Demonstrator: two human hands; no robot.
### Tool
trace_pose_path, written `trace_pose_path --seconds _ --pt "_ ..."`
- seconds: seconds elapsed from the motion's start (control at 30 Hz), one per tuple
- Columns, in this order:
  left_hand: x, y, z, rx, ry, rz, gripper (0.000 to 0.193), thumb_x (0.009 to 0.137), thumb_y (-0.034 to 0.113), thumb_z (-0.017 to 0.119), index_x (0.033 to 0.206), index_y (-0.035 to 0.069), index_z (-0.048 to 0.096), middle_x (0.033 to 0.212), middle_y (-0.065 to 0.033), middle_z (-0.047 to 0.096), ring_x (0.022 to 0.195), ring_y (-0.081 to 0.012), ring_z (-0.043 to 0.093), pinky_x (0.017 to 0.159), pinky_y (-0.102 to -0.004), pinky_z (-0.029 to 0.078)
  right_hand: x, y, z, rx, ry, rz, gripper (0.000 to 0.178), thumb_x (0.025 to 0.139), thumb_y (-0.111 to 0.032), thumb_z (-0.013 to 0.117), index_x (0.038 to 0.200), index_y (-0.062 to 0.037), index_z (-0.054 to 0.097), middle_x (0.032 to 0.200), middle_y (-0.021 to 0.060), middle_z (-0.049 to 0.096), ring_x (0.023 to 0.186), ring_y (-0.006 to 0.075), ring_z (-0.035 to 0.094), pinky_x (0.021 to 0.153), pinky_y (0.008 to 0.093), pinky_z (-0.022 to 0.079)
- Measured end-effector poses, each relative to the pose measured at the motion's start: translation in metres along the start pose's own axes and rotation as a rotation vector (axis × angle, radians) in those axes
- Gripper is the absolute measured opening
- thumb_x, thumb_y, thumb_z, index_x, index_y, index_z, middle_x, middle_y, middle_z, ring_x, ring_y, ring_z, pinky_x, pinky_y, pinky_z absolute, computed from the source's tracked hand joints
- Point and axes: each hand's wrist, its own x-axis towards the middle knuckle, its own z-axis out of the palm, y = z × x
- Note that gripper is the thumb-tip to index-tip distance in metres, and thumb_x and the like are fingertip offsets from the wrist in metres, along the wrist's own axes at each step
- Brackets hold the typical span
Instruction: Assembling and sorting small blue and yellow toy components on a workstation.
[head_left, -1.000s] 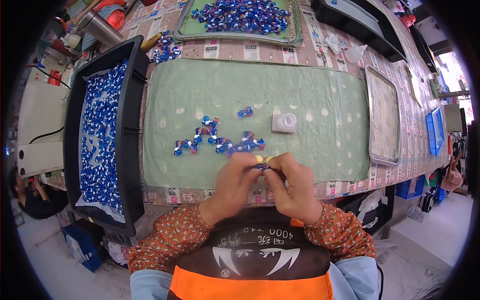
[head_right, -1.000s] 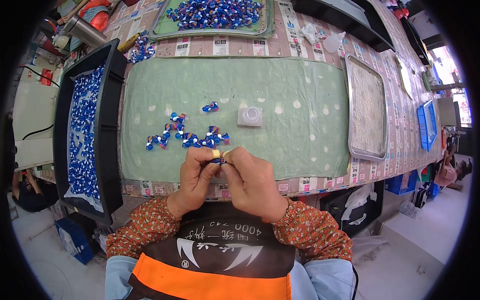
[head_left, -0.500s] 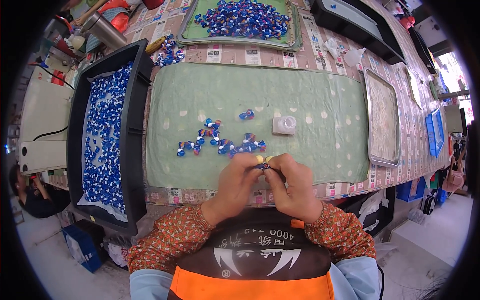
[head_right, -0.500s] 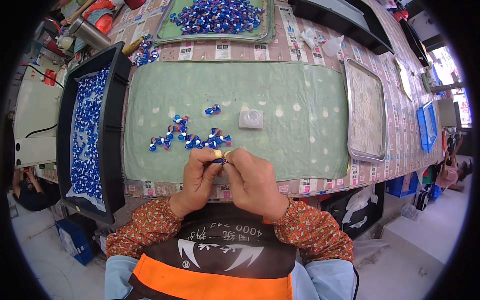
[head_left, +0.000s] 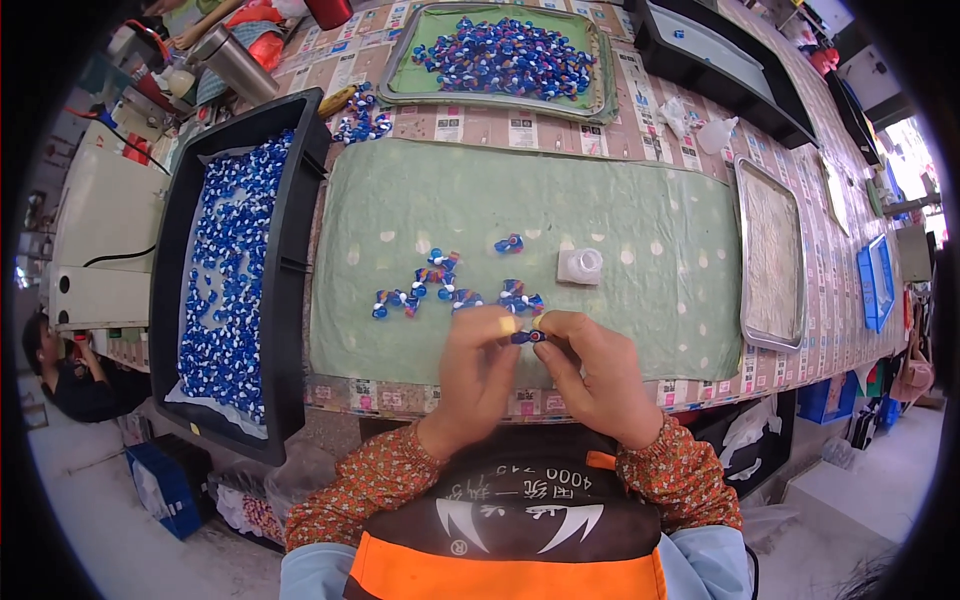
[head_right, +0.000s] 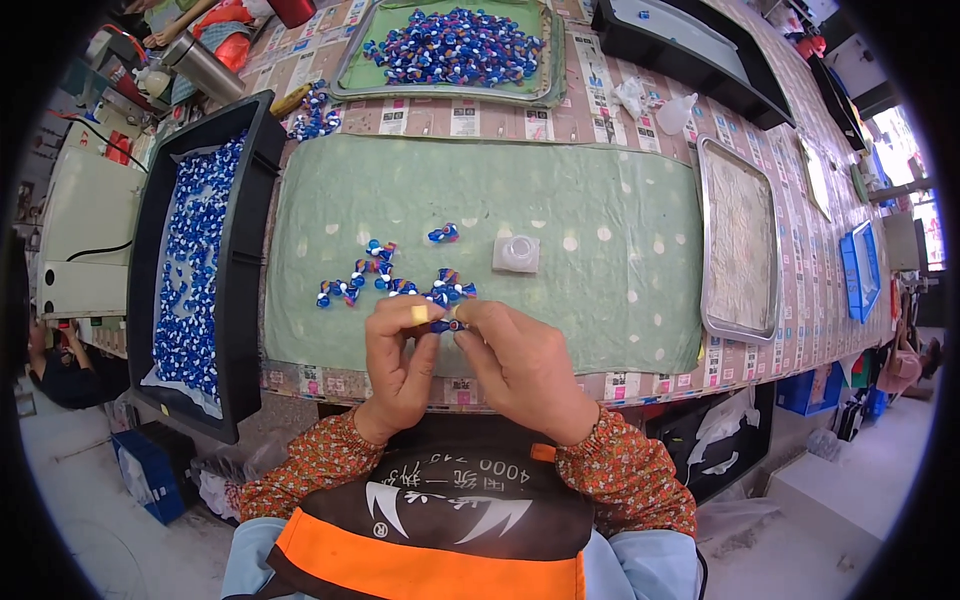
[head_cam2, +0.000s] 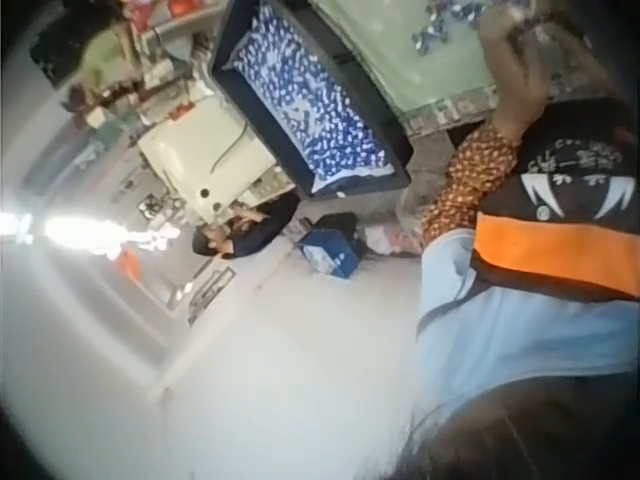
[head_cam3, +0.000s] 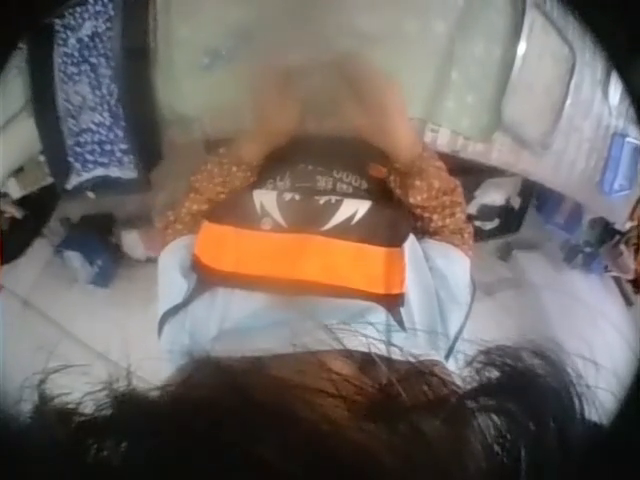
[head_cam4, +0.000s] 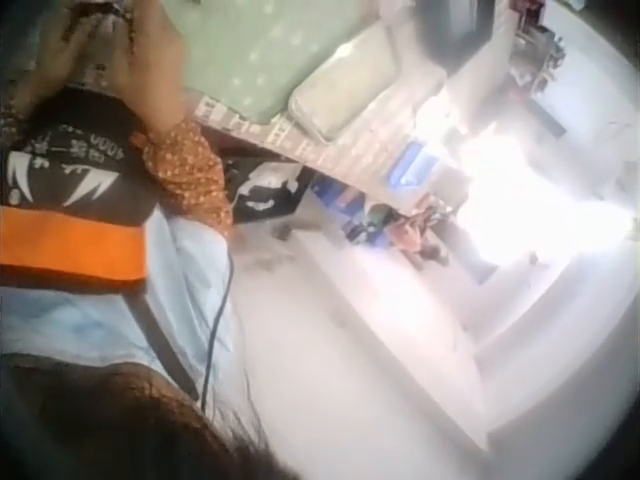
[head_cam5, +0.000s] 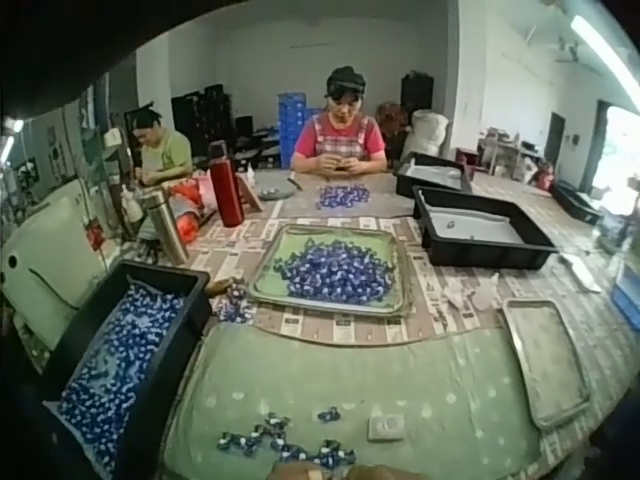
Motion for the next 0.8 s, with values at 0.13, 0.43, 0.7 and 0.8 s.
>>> trace_pose_path --seconds 0.13,0.43,0.7,0.8 --pt "-0.003 -0.006 -0.007 0.08 0.24 0.114 0.022 0.099 -0.002 0.051 0.119 0.006 0.047 0.109 -0.0102 0.053 0.087 -0.0129 0.051 0.075 -0.0249 0.044 0.001 0.006 0.006 -0.086 0.026 -0.035 0.023 0.09 0.0 0.068 0.111 -0.0006 0.06 0.086 0.0139 0.067 0.068 0.023 0.067 0.061 0.0327 0.051" --pt "-0.008 -0.009 -0.063 0.234 0.446 0.067 0.019 0.097 -0.004 0.047 0.116 0.002 0.049 0.115 -0.0118 0.05 0.107 -0.0195 0.05 0.098 -0.032 0.04 0.0 0.014 0.025 -0.326 0.009 -0.082 0.021 0.086 -0.006 0.069 0.106 -0.0045 0.06 0.089 0.014 0.064 0.076 0.0343 0.064 0.062 0.0407 0.051" --pt "-0.009 -0.005 -0.079 0.365 0.414 -0.042 0.014 0.097 0.0 0.051 0.11 0.004 0.056 0.114 -0.0095 0.054 0.099 -0.0168 0.047 0.087 -0.0299 0.04 0.001 0.014 0.015 0.709 -0.055 0.651 0.014 0.094 -0.011 0.066 0.101 -0.0019 0.059 0.07 0.0036 0.06 0.05 0.0093 0.055 0.044 0.0255 0.041" --pt "-0.008 -0.004 -0.077 0.476 0.372 -0.073 0.016 0.094 0.0 0.054 0.109 0.006 0.057 0.117 -0.0103 0.055 0.099 -0.0196 0.047 0.089 -0.032 0.039 0.002 0.013 0.003 1.059 -0.054 0.842 0.012 0.095 -0.013 0.064 0.1 -0.0028 0.059 0.072 0.0026 0.062 0.048 0.0067 0.052 0.039 0.0203 0.036"
